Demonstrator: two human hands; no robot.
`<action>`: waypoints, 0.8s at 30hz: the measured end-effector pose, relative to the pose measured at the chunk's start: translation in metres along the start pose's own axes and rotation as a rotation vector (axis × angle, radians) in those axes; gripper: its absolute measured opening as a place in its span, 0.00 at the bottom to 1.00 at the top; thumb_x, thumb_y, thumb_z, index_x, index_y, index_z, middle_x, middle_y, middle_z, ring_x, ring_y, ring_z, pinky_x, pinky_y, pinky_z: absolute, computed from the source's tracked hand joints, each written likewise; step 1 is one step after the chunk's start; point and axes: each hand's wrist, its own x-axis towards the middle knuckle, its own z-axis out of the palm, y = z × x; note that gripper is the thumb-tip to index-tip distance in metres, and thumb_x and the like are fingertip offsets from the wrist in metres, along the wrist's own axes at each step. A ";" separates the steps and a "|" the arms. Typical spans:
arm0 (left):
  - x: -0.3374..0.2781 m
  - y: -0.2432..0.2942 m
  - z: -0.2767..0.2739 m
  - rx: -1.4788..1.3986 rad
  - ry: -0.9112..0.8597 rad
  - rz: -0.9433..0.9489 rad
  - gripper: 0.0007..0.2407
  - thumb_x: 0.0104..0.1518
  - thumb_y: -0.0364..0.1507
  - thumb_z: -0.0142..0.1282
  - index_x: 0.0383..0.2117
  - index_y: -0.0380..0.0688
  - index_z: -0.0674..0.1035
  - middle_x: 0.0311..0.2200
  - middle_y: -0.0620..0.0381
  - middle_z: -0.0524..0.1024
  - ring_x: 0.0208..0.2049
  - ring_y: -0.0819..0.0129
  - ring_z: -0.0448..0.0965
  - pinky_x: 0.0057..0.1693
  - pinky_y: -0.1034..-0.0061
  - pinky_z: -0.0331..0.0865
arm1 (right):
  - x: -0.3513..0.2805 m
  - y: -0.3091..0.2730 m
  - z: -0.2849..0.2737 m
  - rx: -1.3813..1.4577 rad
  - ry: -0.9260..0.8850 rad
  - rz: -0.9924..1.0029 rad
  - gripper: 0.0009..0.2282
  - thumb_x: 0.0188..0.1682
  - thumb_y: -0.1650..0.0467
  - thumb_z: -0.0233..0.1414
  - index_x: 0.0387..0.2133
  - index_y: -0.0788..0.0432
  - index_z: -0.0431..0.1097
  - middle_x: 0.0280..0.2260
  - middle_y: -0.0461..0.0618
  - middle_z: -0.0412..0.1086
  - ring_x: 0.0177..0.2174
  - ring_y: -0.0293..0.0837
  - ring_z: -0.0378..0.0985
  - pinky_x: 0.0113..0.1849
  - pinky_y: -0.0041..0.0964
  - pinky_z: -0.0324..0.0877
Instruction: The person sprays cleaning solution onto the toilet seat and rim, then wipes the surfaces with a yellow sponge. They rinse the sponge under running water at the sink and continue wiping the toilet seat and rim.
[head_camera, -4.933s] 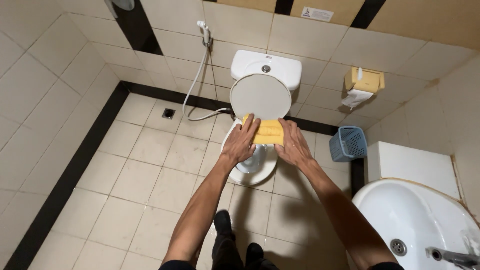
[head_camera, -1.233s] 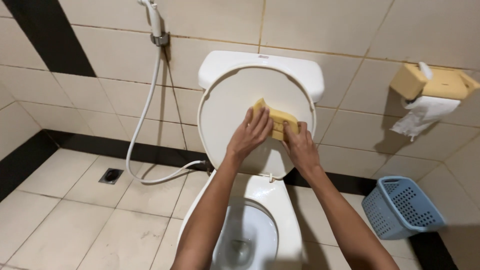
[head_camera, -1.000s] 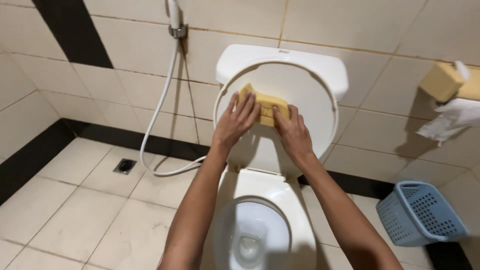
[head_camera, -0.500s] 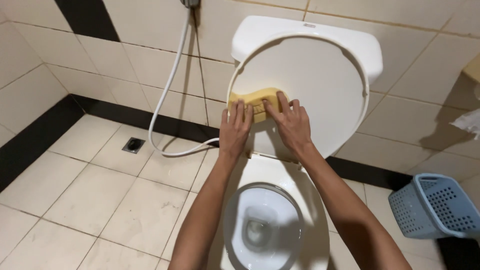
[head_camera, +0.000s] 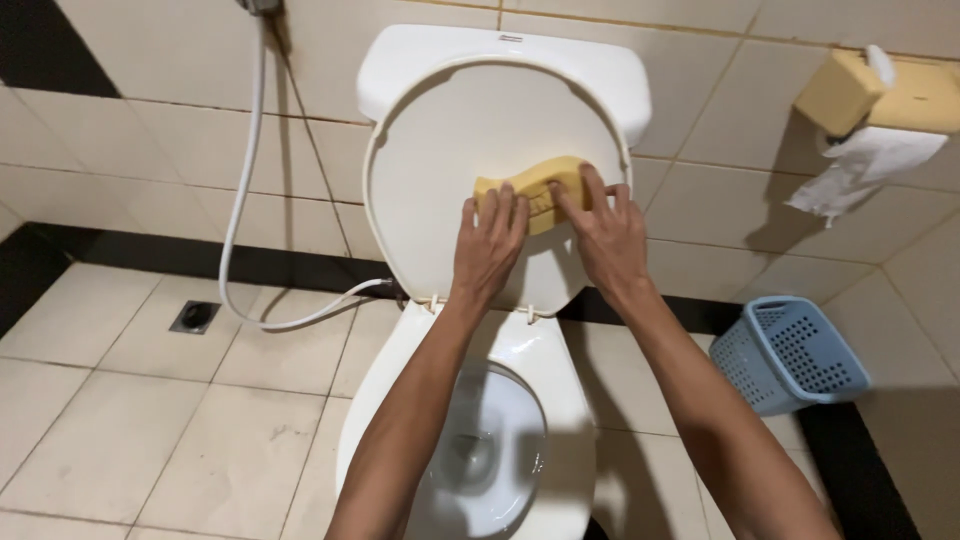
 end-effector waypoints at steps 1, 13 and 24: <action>0.007 0.007 0.000 -0.005 0.003 0.003 0.19 0.56 0.29 0.57 0.56 0.41 0.76 0.58 0.44 0.73 0.59 0.53 0.70 0.62 0.53 0.65 | -0.006 0.007 -0.001 -0.005 -0.001 0.004 0.28 0.41 0.77 0.57 0.58 0.42 0.72 0.58 0.51 0.63 0.40 0.51 0.72 0.34 0.42 0.75; -0.013 -0.005 0.018 0.066 0.064 0.278 0.18 0.61 0.32 0.53 0.57 0.44 0.72 0.64 0.43 0.67 0.68 0.52 0.64 0.70 0.49 0.57 | -0.060 -0.018 0.030 0.302 -0.105 0.247 0.27 0.42 0.70 0.65 0.58 0.53 0.67 0.48 0.61 0.61 0.47 0.61 0.70 0.42 0.51 0.75; -0.080 -0.098 0.008 0.160 -0.154 0.254 0.21 0.59 0.33 0.53 0.61 0.49 0.70 0.66 0.44 0.66 0.69 0.53 0.63 0.73 0.48 0.49 | -0.025 -0.100 0.062 0.320 -0.133 0.033 0.24 0.46 0.67 0.61 0.58 0.51 0.69 0.49 0.59 0.65 0.37 0.54 0.75 0.36 0.46 0.76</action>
